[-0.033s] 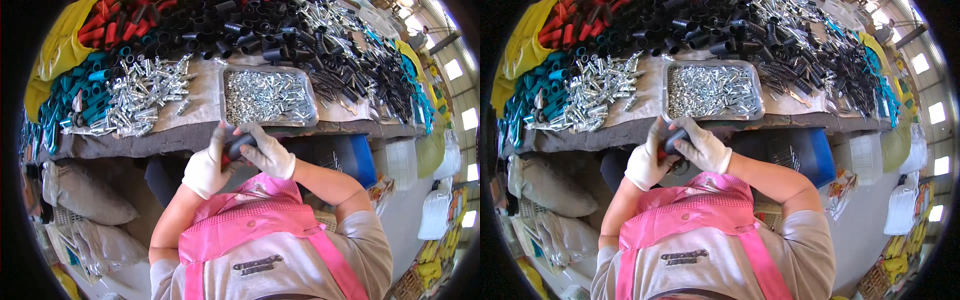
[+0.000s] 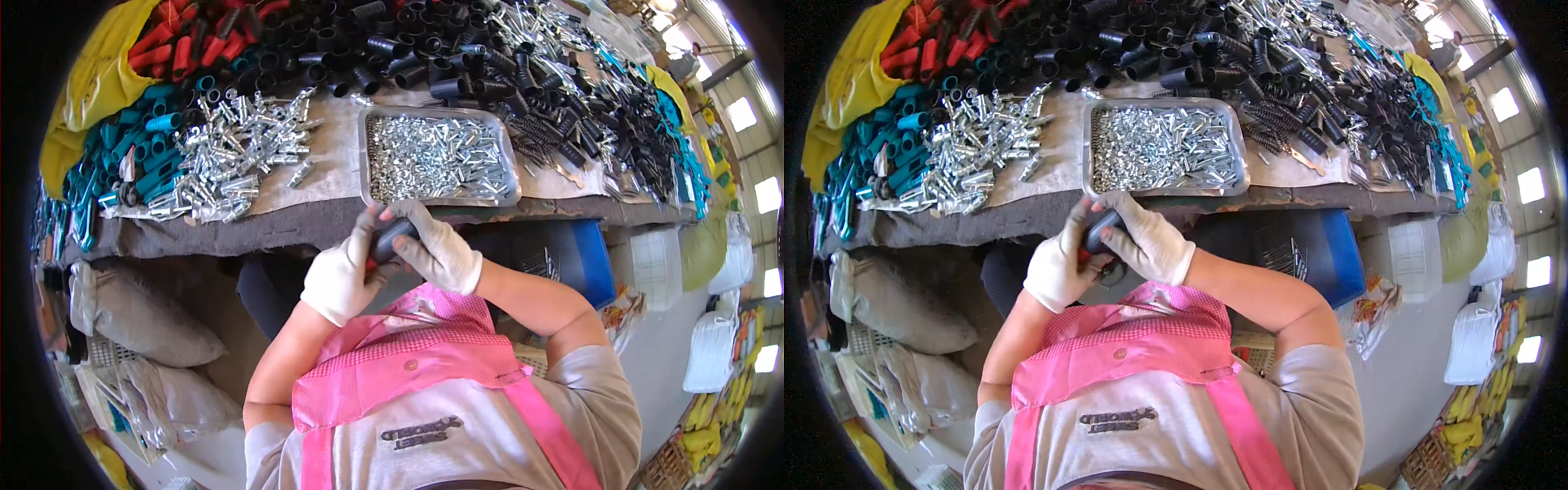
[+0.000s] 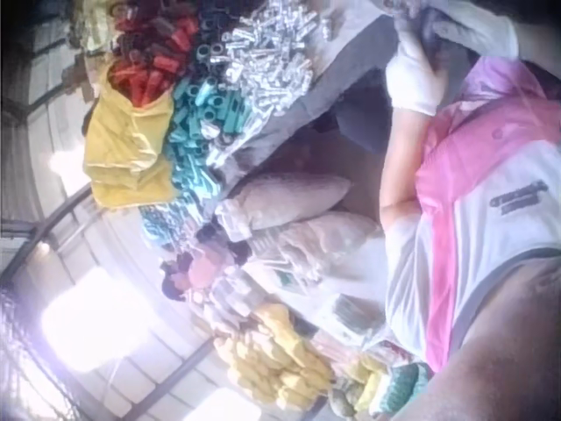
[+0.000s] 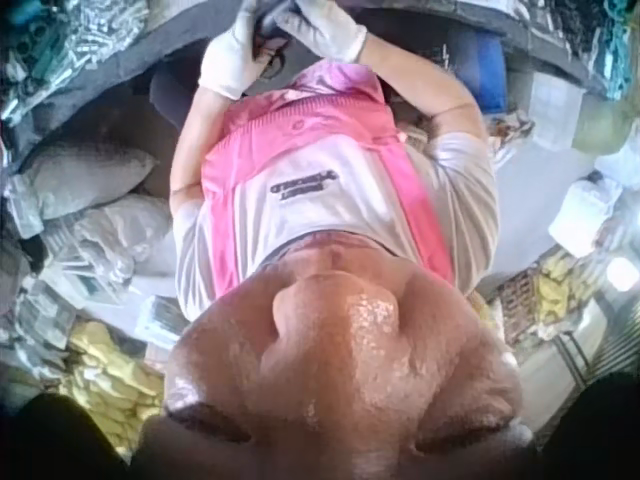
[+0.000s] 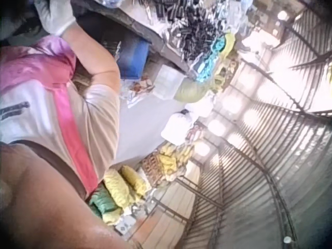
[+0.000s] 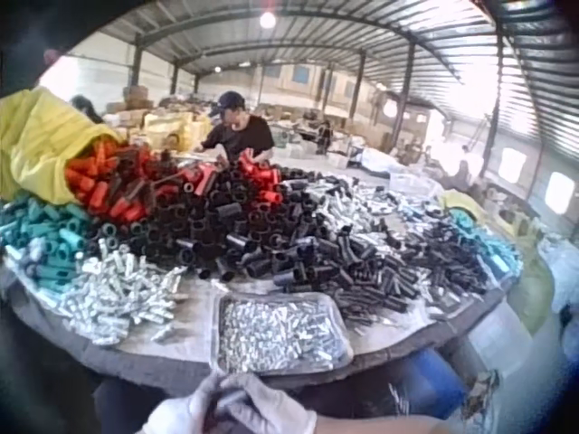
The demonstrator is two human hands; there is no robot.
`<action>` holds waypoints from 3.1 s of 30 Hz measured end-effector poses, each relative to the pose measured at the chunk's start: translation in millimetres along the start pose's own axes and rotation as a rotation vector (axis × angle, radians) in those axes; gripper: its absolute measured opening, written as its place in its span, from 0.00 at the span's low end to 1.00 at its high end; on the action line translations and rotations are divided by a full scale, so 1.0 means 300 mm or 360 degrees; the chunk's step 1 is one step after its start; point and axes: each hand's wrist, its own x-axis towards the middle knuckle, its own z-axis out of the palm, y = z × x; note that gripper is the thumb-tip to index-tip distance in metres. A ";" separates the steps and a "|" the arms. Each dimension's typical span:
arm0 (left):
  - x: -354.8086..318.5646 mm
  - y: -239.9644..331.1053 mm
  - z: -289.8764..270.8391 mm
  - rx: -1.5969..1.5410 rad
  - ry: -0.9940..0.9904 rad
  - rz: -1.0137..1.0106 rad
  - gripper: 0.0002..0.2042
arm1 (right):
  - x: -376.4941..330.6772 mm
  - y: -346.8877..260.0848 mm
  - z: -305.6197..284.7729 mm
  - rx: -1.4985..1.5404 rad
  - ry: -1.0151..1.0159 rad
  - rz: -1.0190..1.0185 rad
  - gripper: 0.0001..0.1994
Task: Assembling metal components and fasteners into red plastic tool handles in a factory setting.
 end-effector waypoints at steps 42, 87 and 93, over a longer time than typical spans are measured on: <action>0.096 -0.192 -0.070 -0.0623 0.0098 -0.0065 0.33 | 0.279 -0.064 -0.277 -0.0211 -0.0375 -0.0219 0.07; 0.304 -0.411 -0.196 -0.2625 -0.0511 -0.0224 0.15 | 2.010 -0.257 0.245 -0.2289 -0.0765 -0.0663 0.38; 0.277 -0.400 -0.213 -0.2833 -0.0561 -0.0261 0.17 | 1.690 -0.174 -0.126 -0.2216 -0.0823 -0.0856 0.18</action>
